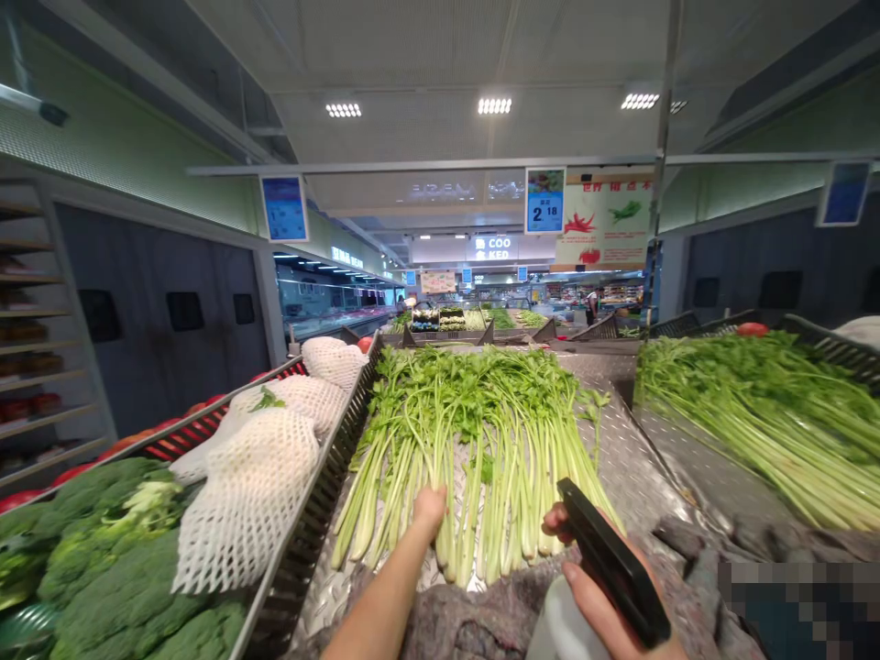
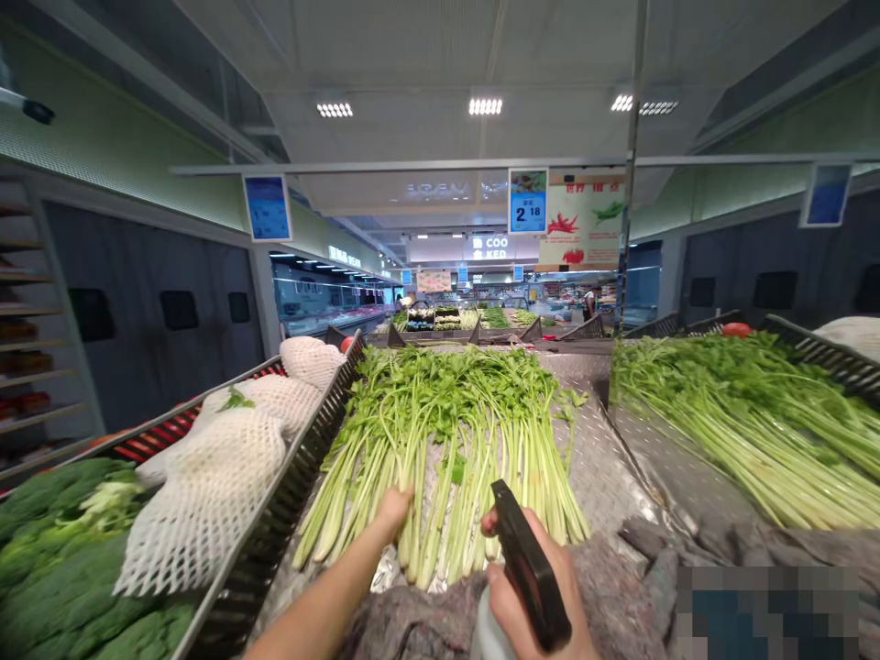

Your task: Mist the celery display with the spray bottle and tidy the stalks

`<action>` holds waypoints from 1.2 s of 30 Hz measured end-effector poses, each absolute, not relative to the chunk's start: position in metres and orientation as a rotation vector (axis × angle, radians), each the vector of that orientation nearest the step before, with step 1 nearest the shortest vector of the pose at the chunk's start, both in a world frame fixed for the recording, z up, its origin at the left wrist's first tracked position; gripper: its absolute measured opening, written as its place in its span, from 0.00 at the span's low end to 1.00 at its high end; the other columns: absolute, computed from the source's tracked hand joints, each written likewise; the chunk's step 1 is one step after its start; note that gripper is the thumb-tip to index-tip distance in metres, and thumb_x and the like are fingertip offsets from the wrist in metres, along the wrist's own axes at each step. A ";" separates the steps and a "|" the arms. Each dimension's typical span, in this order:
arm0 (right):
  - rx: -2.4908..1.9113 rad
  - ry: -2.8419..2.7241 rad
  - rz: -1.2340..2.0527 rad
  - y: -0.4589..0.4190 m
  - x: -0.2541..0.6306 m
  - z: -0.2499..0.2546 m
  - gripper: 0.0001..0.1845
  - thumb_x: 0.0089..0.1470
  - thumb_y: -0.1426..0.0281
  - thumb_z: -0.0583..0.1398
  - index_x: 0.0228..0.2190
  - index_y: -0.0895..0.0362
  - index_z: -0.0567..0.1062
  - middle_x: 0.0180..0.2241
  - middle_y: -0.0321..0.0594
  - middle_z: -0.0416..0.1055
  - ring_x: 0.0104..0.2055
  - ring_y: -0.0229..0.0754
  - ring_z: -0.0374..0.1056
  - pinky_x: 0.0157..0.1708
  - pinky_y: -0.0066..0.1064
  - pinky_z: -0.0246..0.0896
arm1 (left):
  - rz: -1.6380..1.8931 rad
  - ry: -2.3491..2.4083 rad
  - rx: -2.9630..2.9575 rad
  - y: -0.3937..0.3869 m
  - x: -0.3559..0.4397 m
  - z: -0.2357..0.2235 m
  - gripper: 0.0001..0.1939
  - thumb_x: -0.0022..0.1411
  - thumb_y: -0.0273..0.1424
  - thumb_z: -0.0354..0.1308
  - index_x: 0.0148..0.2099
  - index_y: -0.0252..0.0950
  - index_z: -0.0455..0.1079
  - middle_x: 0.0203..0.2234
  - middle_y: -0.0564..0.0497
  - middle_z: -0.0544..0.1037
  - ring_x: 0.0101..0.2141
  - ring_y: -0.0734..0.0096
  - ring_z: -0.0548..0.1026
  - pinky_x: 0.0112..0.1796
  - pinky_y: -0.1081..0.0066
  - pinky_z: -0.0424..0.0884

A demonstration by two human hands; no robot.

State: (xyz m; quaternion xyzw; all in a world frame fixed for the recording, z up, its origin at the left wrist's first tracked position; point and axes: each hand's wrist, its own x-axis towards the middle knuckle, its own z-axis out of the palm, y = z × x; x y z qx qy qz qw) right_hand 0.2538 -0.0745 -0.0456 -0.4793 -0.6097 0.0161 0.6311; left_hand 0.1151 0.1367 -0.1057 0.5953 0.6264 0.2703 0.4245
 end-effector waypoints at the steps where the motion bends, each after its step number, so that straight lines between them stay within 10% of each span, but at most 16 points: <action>1: -1.097 -1.417 0.049 -0.074 0.254 -0.046 0.12 0.44 0.68 0.56 0.35 0.56 0.69 0.19 0.35 0.65 0.22 0.39 0.65 0.26 0.26 0.64 | 0.676 1.579 1.536 0.139 0.114 -0.110 0.15 0.58 0.36 0.45 0.42 0.30 0.63 0.37 0.47 0.71 0.36 0.72 0.70 0.37 0.66 0.66; 14: -1.043 -1.524 0.052 -0.066 0.254 -0.045 0.14 0.44 0.70 0.55 0.37 0.56 0.67 0.34 0.41 0.69 0.36 0.43 0.67 0.36 0.28 0.63 | 0.622 1.679 2.238 0.100 0.129 -0.140 0.28 0.52 0.18 0.40 0.57 0.30 0.49 0.57 0.39 0.49 0.56 0.59 0.47 0.52 0.58 0.46; 21: -1.110 -1.504 0.017 -0.063 0.267 -0.039 0.14 0.45 0.69 0.55 0.37 0.58 0.68 0.35 0.42 0.70 0.37 0.44 0.67 0.37 0.30 0.63 | 0.156 1.065 2.880 0.097 0.138 -0.182 0.36 0.48 0.45 0.51 0.58 0.46 0.46 0.59 0.48 0.42 0.58 0.55 0.35 0.50 0.45 0.27; 30: -1.062 -1.320 -0.013 -0.072 0.272 -0.042 0.15 0.45 0.65 0.56 0.37 0.56 0.69 0.33 0.41 0.71 0.36 0.45 0.67 0.37 0.32 0.63 | 0.544 1.106 2.667 0.062 0.112 -0.164 0.25 0.53 0.41 0.45 0.54 0.43 0.54 0.58 0.50 0.47 0.57 0.60 0.47 0.54 0.58 0.45; 36: -1.031 -1.280 0.031 -0.065 0.275 -0.057 0.19 0.44 0.63 0.56 0.39 0.57 0.67 0.36 0.44 0.69 0.38 0.47 0.66 0.37 0.33 0.63 | 0.194 1.217 2.667 0.055 0.040 -0.187 0.22 0.47 0.37 0.53 0.48 0.48 0.63 0.53 0.50 0.59 0.53 0.57 0.55 0.52 0.59 0.49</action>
